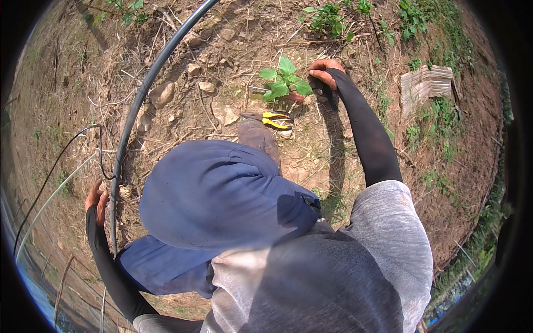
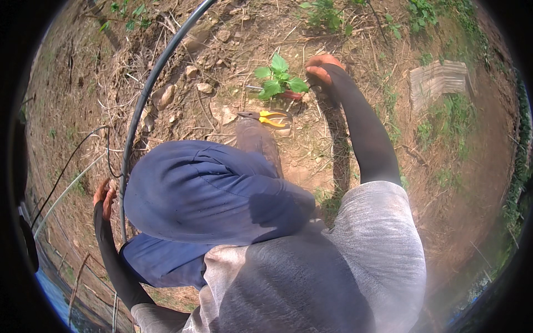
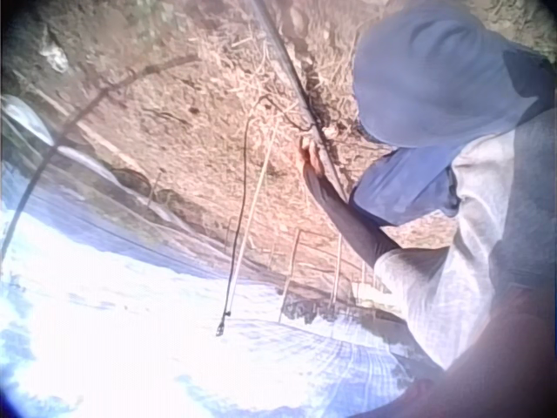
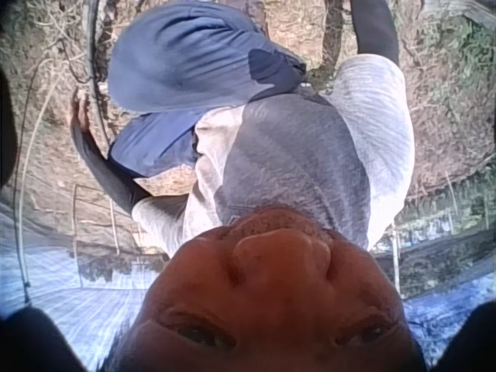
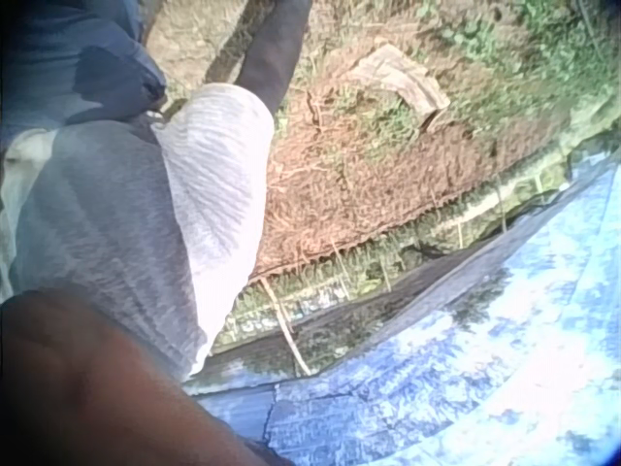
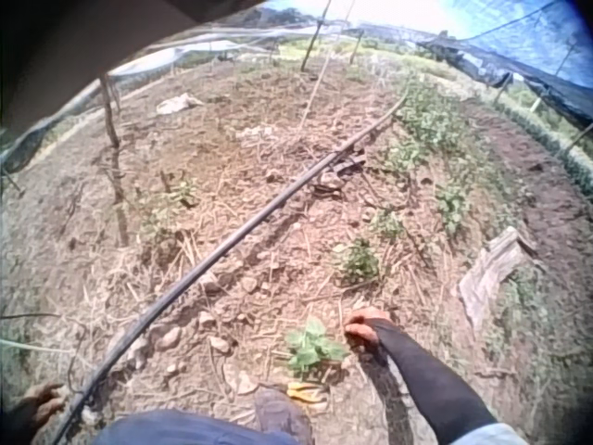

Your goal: The person kneels on the ground and uses pliers to cut and connect black irrigation pipes and drip emitters. They repeatedly position the pipes, cut sections, and attach emitters to the main line in an outdoor field.

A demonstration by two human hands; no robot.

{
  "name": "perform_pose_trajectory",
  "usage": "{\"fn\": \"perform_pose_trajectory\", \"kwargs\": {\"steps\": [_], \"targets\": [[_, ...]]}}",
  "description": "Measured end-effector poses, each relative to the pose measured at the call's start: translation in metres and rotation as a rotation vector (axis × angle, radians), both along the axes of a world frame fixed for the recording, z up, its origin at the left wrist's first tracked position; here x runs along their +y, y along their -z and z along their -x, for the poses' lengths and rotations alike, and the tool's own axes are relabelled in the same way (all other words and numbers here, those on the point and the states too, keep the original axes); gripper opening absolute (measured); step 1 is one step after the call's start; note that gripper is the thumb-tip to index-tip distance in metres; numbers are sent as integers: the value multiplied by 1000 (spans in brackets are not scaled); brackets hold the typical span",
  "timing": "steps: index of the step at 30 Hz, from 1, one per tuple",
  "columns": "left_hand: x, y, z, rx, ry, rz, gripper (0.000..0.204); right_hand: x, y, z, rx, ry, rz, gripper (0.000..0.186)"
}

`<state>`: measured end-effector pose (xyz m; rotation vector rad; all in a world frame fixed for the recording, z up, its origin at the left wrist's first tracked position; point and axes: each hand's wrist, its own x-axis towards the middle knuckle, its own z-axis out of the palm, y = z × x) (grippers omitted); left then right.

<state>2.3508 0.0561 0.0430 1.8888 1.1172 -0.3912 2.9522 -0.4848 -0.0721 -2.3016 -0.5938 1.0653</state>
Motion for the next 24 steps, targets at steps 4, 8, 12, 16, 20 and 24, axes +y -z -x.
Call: {"fn": "perform_pose_trajectory", "kwargs": {"steps": [4,8,12,16,20,24], "targets": [[2,1,5,-15,-13,10,56,-1,4,-6,38,12,3,35],[1,3,3,-24,-20,12,57,-3,2,-13,35,-7,57,34],[1,1,3,-5,-25,20,58,8,-17,-9,-55,-84,52,24],[2,2,2,-16,-18,42,58,5,-12,-10,-163,-97,34,28],[4,4,7,-32,-34,61,57,11,-17,0,-289,-148,-38,31],[4,5,7,-38,-40,66,55,13,-22,4,-307,-89,-177,26]]}}
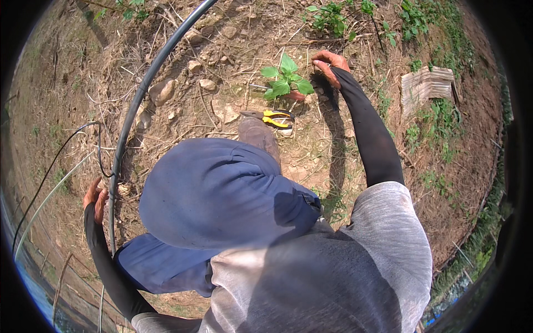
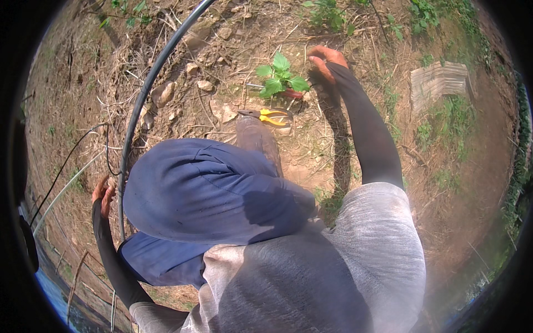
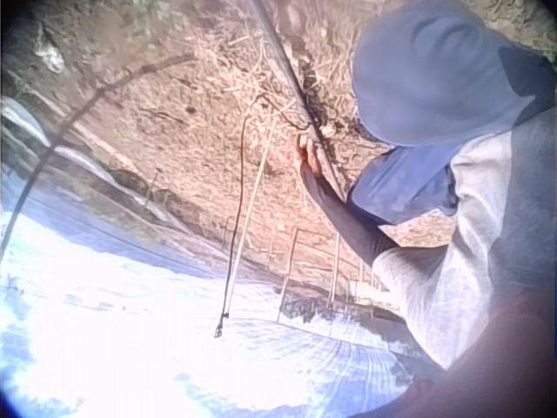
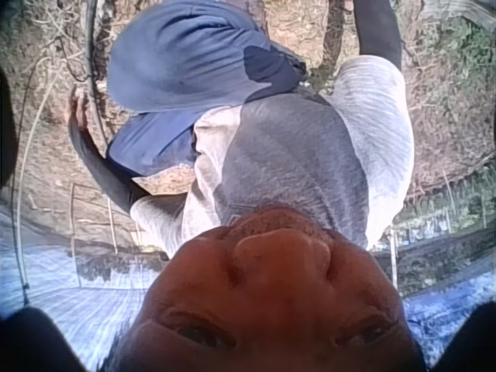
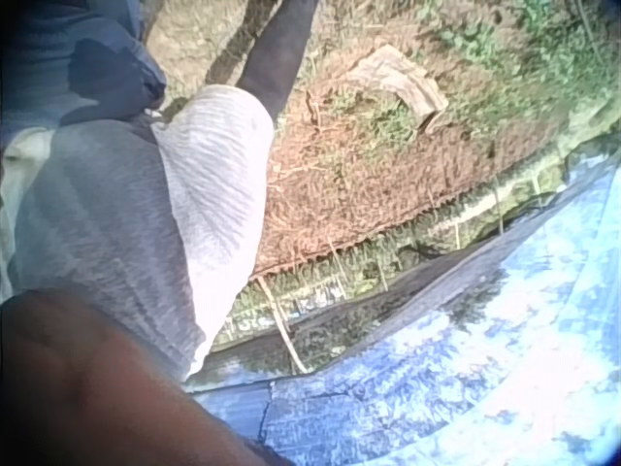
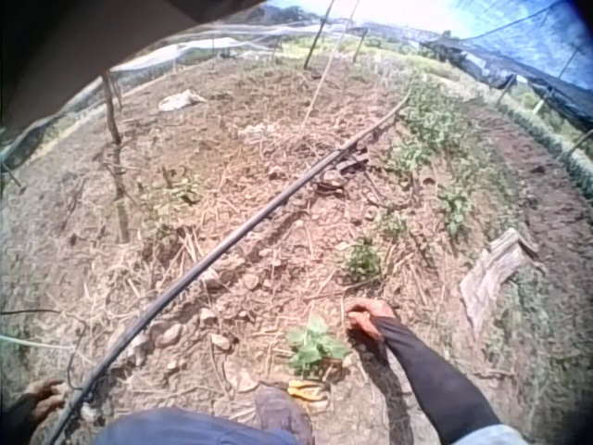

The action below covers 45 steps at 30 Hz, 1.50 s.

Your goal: The person kneels on the ground and uses pliers to cut and connect black irrigation pipes and drip emitters. They repeatedly position the pipes, cut sections, and attach emitters to the main line in an outdoor field.

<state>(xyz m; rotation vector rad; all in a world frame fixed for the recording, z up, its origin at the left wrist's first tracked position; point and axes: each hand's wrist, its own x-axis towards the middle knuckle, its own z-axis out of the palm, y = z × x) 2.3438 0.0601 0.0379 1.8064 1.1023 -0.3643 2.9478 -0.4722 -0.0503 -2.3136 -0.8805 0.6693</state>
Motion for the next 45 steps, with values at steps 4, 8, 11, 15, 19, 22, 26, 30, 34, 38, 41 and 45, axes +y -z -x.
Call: {"fn": "perform_pose_trajectory", "kwargs": {"steps": [4,8,11,15,19,22,26,30,34,38,41,45], "targets": [[-6,-7,-14,14,15,-6,54,9,-16,1,106,323,-194,22],[-16,-23,-28,-9,0,-53,52,50,-47,0,232,509,-534,23],[-39,-55,-57,-116,-88,-83,52,119,-101,31,355,444,-728,26],[-81,-133,-156,-424,-66,47,37,201,-178,97,418,182,-820,14],[-108,-188,-189,-604,188,-265,34,291,-248,186,596,-248,-957,8],[-117,-217,-163,-513,138,-156,31,329,-286,242,711,-481,-964,10],[-103,-225,-111,-486,123,-512,23,366,-315,268,266,-820,-822,14],[-81,-253,-83,-348,268,-822,21,389,-361,301,-172,-1026,-595,12],[-69,-287,-66,-185,272,-865,18,414,-376,328,-216,-1075,-527,11],[-47,-292,-25,-430,41,-1068,22,436,-393,348,-33,-936,-498,16],[-12,-313,18,-502,-389,-1146,24,482,-396,359,195,-741,-741,23],[47,-314,37,-513,-490,-1251,30,547,-396,387,137,-623,-834,28]]}}
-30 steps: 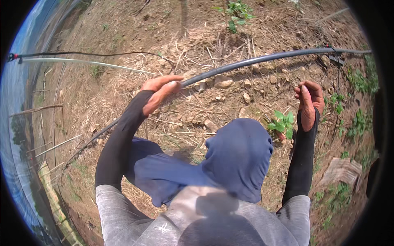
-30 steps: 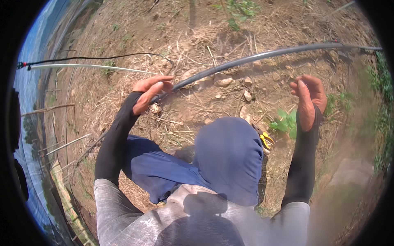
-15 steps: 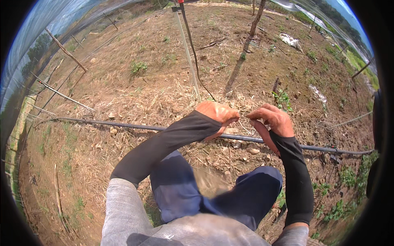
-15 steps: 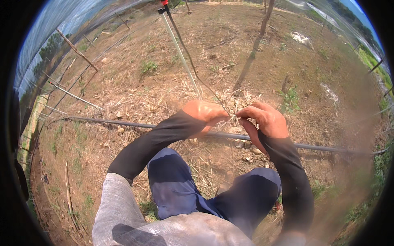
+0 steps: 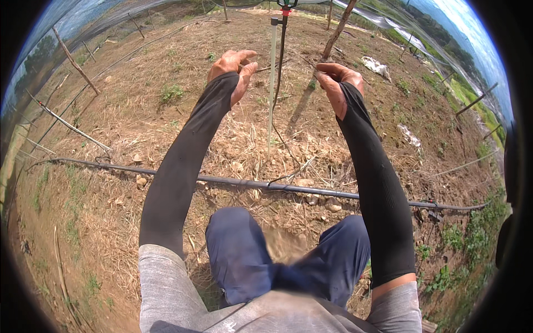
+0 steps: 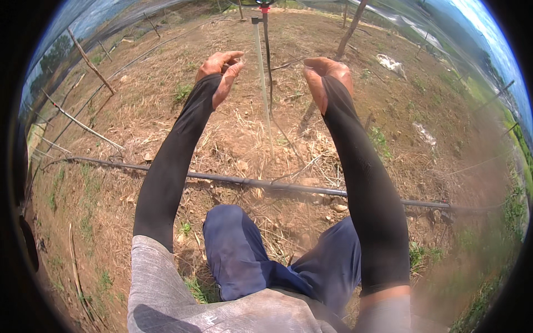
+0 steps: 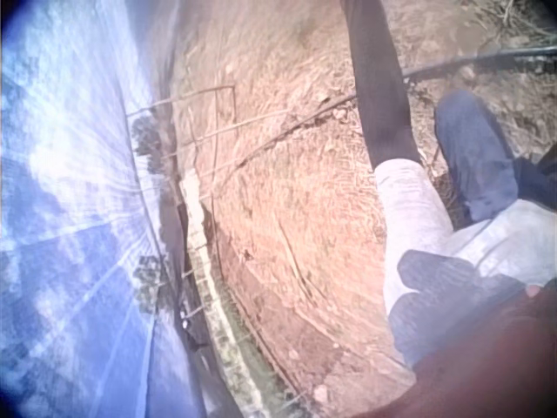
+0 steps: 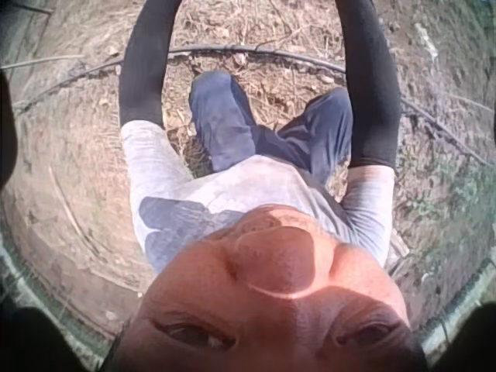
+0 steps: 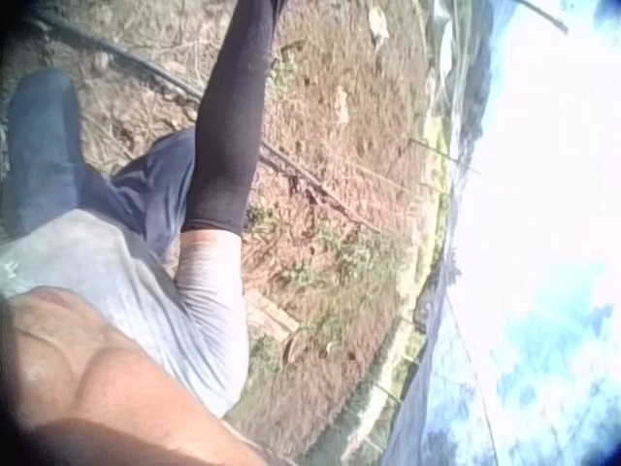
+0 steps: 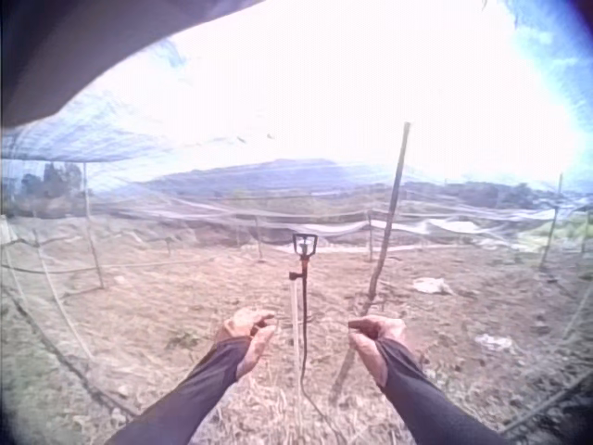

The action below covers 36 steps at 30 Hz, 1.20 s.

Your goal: The person kneels on the ground and uses pliers to cut and connect black irrigation pipes and drip emitters. They repeatedly position the pipes, cut sections, and attach emitters to the main line in an outdoor field.

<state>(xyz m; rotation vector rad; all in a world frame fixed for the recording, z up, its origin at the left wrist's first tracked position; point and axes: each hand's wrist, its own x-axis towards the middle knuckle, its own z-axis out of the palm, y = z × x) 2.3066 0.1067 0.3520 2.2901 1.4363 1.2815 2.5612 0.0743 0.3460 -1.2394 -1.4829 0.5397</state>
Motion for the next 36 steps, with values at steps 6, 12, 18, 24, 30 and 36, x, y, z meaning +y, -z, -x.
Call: {"fn": "perform_pose_trajectory", "kwargs": {"steps": [6,12,18,24,30,36], "targets": [[39,-1,-5,390,10,-378,35,30,16,51,-150,-27,-68,31],[38,-14,-16,527,51,-297,16,33,7,49,-192,-79,-28,27],[40,-20,-14,666,-15,-208,19,28,-5,62,-168,-44,27,25],[17,-23,-17,463,-54,32,20,27,5,70,191,-155,121,27],[36,-19,-11,-322,300,798,22,19,9,71,298,-249,131,25],[35,-9,-15,-667,445,993,20,15,15,81,291,-207,24,24]]}}
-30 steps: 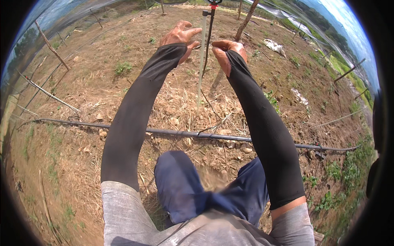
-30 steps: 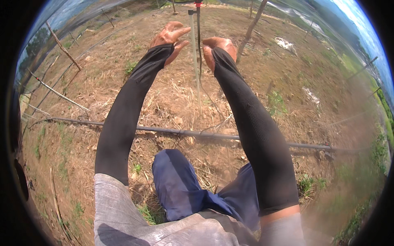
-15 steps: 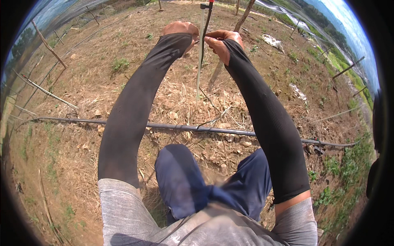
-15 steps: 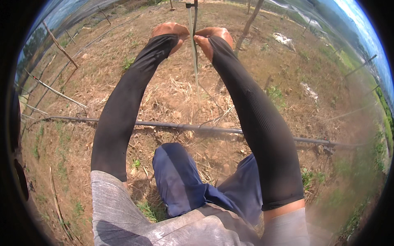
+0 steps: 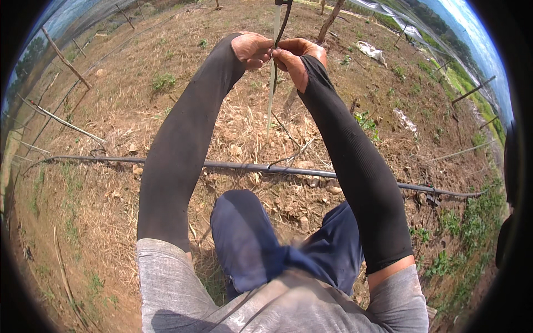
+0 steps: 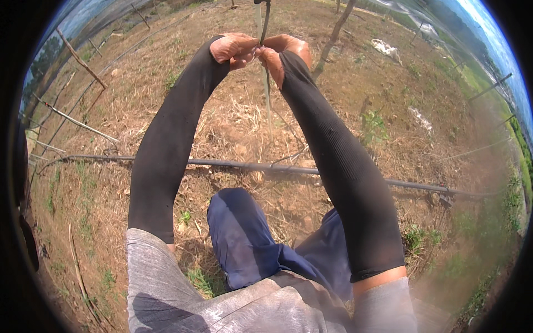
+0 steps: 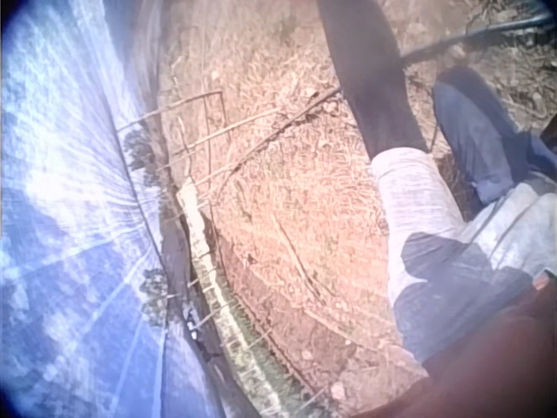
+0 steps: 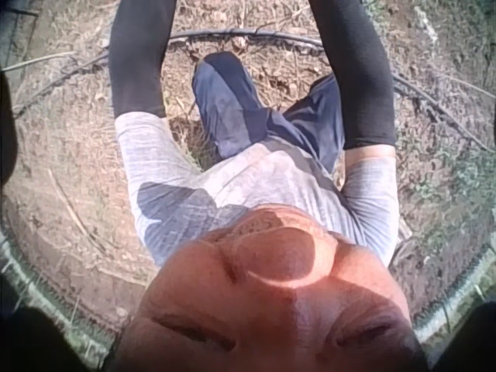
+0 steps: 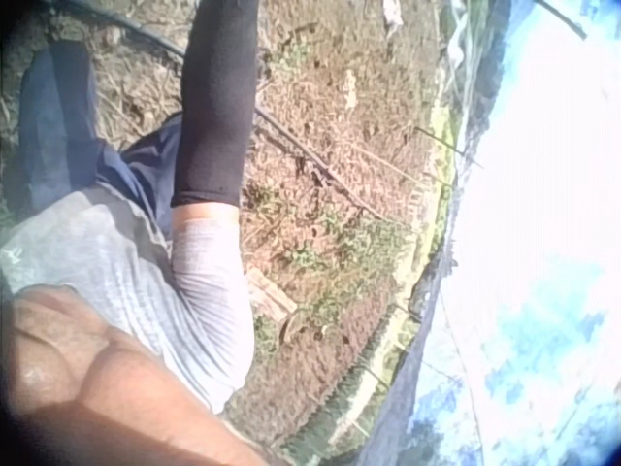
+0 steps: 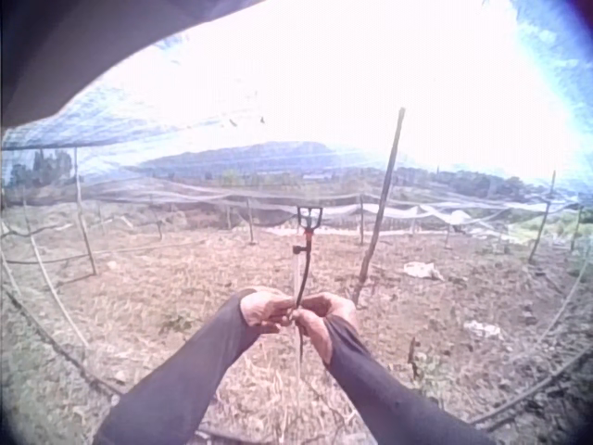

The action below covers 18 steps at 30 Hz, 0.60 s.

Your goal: The person kneels on the ground and uses pliers to cut and connect black irrigation pipes and drip emitters. They repeatedly position the pipes, cut sections, and attach emitters to the main line in an outdoor field.

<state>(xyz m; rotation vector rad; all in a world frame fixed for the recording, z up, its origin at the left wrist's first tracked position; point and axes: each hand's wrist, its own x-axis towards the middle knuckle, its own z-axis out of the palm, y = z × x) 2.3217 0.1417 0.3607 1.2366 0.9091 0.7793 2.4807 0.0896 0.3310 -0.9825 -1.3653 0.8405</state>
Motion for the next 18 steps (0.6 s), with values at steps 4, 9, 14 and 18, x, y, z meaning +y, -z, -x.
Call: {"fn": "perform_pose_trajectory", "kwargs": {"steps": [4,9,14,18], "targets": [[-3,3,5,39,-44,-46,19,5,8,-1,-107,-31,-151,29],[9,20,14,-142,27,-77,25,0,2,-4,-195,-40,-156,35],[-18,16,2,-100,-171,-177,34,14,11,-13,-210,-44,-222,36],[-35,17,2,45,-174,-350,33,16,11,-14,-202,-72,-218,32]]}}
